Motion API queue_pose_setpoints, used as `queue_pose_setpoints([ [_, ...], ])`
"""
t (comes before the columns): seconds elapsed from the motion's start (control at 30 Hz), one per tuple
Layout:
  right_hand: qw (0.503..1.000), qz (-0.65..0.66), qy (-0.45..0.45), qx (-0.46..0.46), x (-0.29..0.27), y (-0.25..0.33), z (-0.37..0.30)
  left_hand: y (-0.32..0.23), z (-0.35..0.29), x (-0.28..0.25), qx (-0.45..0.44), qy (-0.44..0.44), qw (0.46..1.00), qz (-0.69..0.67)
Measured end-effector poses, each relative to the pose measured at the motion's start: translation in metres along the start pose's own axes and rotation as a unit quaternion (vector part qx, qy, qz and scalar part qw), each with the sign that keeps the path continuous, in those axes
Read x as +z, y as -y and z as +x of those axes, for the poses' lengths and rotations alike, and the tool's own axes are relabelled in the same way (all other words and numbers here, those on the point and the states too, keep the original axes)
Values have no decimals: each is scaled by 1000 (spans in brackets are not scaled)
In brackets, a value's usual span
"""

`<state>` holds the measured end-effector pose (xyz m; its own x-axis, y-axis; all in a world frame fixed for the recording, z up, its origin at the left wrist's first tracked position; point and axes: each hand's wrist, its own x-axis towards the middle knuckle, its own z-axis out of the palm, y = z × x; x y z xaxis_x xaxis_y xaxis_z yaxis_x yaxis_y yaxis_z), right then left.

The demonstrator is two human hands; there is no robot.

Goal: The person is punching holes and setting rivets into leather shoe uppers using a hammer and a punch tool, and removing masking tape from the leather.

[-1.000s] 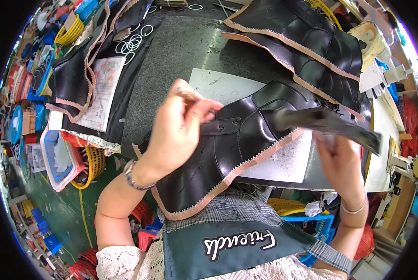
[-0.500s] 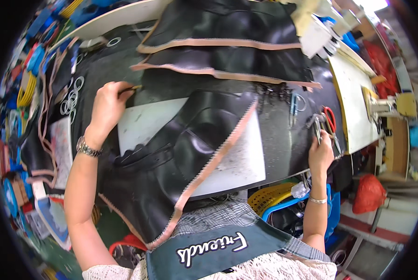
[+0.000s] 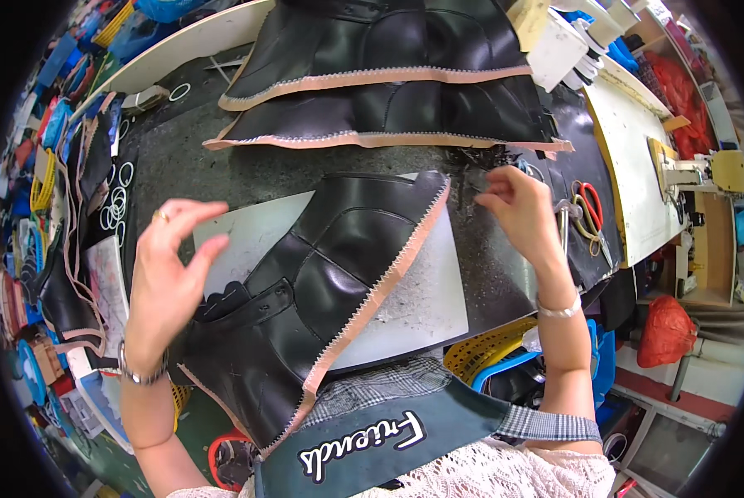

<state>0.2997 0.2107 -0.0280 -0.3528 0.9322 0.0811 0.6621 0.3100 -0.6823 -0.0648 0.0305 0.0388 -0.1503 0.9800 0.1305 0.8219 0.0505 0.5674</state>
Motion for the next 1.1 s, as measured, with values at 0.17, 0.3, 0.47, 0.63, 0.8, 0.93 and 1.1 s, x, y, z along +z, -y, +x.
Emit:
queue_pose_setpoints([
  [0.17,955,282,80,35,-7,70,-35,-13,-36,-8,-19,141,988,-60],
  [0.3,918,300,240,-102,26,118,-57,-12,-36,0,-110,235,964,-58],
  [0.47,842,467,260,-80,79,157,-83,4,-17,-11,-133,386,896,-176],
  [0.63,914,282,177,-231,105,157,-94,2,-31,-13,-119,320,921,-186],
  [0.8,908,206,98,-350,93,166,-85,-7,-51,-16,-186,260,934,-157],
  [0.93,880,420,181,-125,107,182,-105,-7,-51,-14,-137,204,955,-164],
  [1.1,834,524,171,-18,126,167,-111,-9,-55,-17,-194,225,930,-218],
])
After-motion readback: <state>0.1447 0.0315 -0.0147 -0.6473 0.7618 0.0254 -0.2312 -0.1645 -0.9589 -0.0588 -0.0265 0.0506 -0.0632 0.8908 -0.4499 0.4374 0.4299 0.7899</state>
